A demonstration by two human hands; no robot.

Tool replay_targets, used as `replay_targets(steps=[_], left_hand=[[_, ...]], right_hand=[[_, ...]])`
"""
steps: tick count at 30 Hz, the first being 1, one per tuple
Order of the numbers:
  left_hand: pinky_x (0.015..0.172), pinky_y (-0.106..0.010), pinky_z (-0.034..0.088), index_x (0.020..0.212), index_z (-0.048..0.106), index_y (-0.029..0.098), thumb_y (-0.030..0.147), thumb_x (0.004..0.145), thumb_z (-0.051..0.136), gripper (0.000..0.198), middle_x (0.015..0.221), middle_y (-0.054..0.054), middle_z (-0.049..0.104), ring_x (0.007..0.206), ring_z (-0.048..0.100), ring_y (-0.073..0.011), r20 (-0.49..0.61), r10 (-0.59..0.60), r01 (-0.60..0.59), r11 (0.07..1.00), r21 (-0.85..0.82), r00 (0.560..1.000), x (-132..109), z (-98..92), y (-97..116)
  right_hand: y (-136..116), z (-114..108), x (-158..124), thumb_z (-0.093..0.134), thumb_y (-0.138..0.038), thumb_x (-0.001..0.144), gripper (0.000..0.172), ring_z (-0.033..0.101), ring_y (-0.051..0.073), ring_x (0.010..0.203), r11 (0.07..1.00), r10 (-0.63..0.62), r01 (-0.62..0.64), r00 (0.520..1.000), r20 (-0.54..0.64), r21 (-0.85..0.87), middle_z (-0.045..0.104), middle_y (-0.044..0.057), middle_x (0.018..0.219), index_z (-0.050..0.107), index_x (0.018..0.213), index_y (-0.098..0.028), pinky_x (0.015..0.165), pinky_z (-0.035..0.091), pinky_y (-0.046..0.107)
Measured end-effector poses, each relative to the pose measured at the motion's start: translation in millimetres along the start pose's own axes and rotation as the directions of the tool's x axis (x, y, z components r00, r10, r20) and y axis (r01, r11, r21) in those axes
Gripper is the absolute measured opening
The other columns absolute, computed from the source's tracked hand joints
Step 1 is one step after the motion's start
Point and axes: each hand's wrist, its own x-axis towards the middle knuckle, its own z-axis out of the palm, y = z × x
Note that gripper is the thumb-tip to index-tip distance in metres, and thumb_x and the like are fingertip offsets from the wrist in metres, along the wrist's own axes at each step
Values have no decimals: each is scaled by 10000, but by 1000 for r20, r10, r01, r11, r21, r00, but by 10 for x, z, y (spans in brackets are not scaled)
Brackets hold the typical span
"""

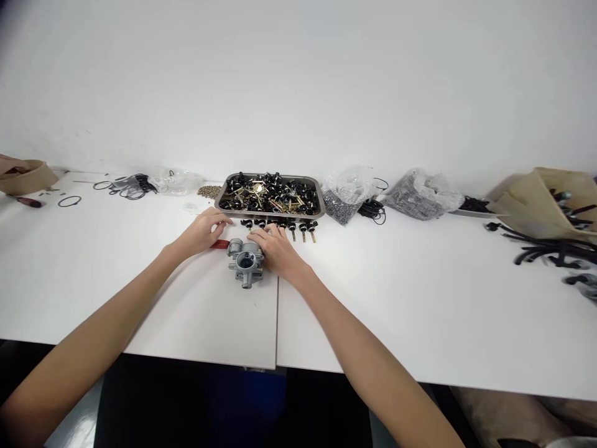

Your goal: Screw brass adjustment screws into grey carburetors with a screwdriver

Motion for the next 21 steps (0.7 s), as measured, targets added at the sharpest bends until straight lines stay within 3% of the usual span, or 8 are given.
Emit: replay_targets(steps=[7, 11, 15, 18, 21], left_hand=[[923, -398, 422, 1034, 661, 171, 441, 869, 532, 342, 952, -97, 585, 999, 495, -251, -61, -80, 84, 994, 76, 995, -3, 136, 13], [907, -397, 426, 1037, 663, 169, 473, 862, 544, 370, 953, -98, 569, 1012, 497, -263, -47, -126, 129, 989, 74, 991, 7, 154, -3], [928, -424, 417, 1089, 652, 166, 493, 856, 544, 416, 1008, -106, 571, 1044, 497, -277, -2, -112, 112, 990, 85, 994, 31, 161, 5], [923, -436, 420, 1078, 658, 154, 496, 843, 559, 427, 996, -112, 569, 1031, 504, -283, 9, -118, 116, 989, 95, 993, 73, 182, 25], [897, -441, 430, 1042, 670, 140, 473, 846, 559, 402, 945, -108, 559, 982, 520, -279, 23, -143, 138, 980, 147, 989, 139, 202, 43]], right_hand=[[-12, -70, -12, 477, -12, 864, 424, 428, 283, 1118, 986, -20, 21, 1000, -7, 162, 617, 84, 1285, 586, 1242, -172, 898, 357, 431], [-7, -118, -13, 389, -67, 895, 336, 474, 248, 1031, 948, -12, 66, 985, -172, 312, 659, 86, 1126, 626, 1113, -165, 928, 378, 418], [-32, -157, -8, 283, -34, 845, 378, 513, 218, 891, 886, 79, 106, 925, -372, 451, 659, 75, 888, 632, 890, -171, 840, 423, 383], [-71, -160, -10, 284, -43, 837, 354, 514, 212, 844, 883, 73, 140, 902, -426, 448, 638, 69, 811, 609, 822, -180, 813, 430, 377], [-112, -139, -16, 311, -39, 830, 318, 497, 210, 825, 908, -23, 203, 898, -439, 366, 618, 69, 785, 599, 815, -173, 807, 426, 377]])
